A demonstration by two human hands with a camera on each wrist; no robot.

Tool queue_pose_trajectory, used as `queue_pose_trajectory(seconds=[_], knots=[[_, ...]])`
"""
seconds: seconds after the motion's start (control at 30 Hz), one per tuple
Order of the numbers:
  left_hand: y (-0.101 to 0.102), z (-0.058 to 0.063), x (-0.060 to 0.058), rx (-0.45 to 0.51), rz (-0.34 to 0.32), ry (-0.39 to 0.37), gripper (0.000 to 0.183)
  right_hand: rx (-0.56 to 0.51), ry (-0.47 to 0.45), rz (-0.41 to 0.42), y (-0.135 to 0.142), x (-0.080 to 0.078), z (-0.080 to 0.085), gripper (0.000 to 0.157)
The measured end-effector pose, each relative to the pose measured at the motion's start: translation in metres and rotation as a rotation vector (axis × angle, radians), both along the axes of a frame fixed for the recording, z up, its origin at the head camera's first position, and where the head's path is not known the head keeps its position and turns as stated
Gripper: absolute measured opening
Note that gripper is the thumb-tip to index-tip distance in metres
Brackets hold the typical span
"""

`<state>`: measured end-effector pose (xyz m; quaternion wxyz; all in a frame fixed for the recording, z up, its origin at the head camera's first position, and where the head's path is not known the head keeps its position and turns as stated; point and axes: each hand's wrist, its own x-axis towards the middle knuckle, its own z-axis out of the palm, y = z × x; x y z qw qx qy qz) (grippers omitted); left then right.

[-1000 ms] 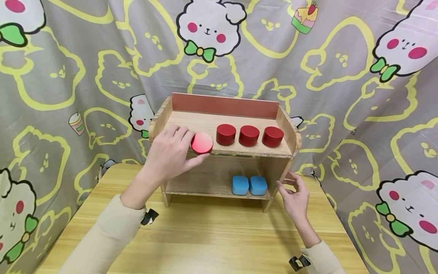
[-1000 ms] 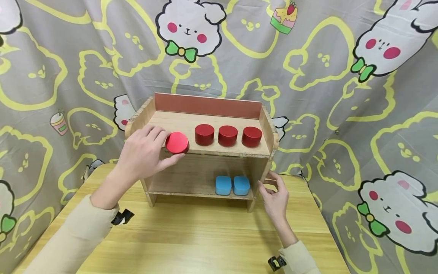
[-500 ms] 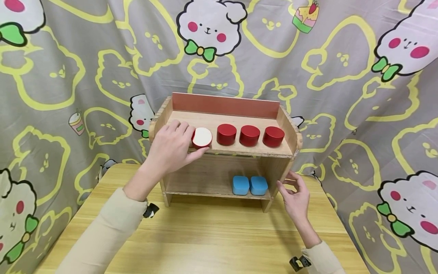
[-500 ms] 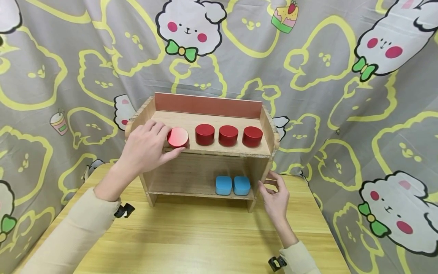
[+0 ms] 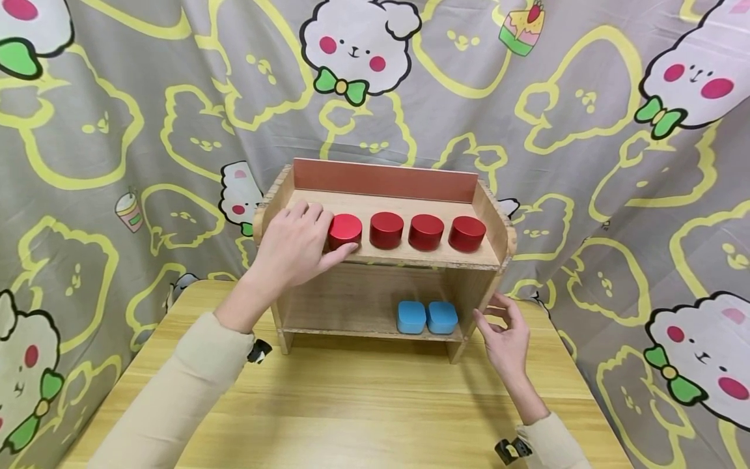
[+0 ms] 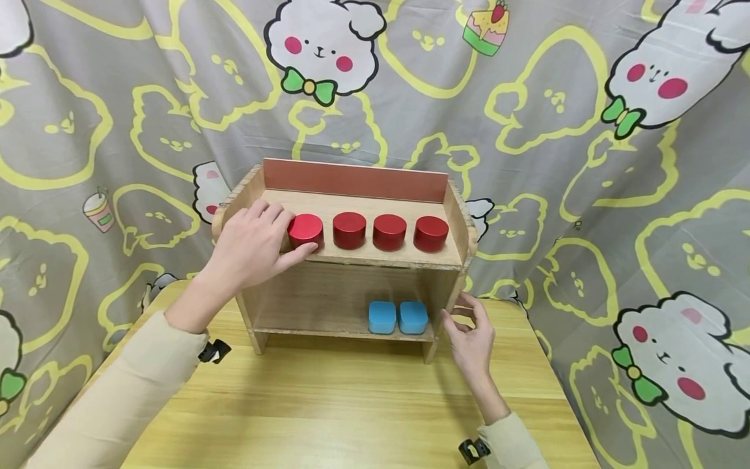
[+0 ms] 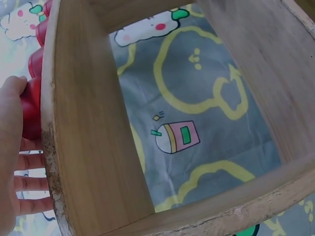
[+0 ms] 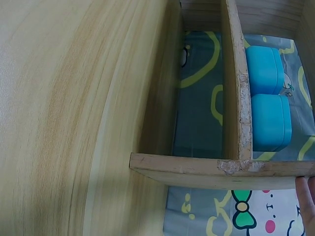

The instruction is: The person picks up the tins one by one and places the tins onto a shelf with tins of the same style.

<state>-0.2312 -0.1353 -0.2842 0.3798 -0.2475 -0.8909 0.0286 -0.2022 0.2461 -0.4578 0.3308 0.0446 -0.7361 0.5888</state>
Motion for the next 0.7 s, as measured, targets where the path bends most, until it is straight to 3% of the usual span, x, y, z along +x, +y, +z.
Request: queue_pose_trajectory(seconds=[0.7], knots=[[0.0,0.0,-0.011,-0.007,0.028,-0.05,0.064,0.003,0.009,0.002,-0.001,0.002,0.001,0.045]])
